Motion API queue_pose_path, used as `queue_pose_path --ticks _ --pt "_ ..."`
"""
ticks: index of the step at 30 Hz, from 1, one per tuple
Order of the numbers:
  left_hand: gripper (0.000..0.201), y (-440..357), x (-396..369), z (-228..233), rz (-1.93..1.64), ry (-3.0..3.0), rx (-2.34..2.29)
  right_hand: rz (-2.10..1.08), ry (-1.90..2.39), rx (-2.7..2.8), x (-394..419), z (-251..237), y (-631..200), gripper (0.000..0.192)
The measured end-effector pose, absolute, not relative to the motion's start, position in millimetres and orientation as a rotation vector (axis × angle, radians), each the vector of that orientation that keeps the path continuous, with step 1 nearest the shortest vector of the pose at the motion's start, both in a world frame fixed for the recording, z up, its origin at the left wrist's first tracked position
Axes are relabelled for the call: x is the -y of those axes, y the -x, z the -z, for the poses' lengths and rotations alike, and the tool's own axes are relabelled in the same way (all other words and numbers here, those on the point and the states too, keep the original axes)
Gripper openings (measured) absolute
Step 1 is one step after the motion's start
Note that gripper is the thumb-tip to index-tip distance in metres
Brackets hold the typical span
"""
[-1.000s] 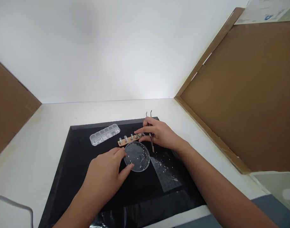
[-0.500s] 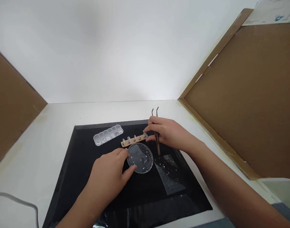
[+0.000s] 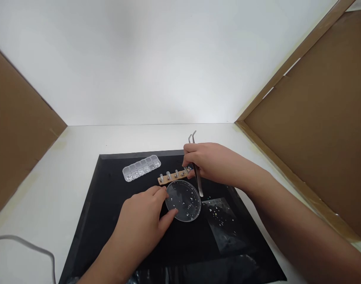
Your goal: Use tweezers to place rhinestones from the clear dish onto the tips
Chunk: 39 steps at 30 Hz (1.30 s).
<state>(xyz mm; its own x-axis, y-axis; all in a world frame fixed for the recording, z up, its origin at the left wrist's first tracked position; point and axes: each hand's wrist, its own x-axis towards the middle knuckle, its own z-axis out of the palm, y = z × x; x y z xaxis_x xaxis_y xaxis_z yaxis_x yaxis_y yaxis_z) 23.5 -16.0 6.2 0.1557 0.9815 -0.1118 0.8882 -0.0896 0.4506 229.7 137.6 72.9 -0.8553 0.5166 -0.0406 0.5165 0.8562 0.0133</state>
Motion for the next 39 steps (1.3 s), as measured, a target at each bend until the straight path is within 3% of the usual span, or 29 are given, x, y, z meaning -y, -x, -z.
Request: queue_pose_path --ticks 39 --pt "0.024 -24 16 -9 -0.274 -1.999 -1.777 -0.031 -0.9 -2.742 -126 -81 -211 0.017"
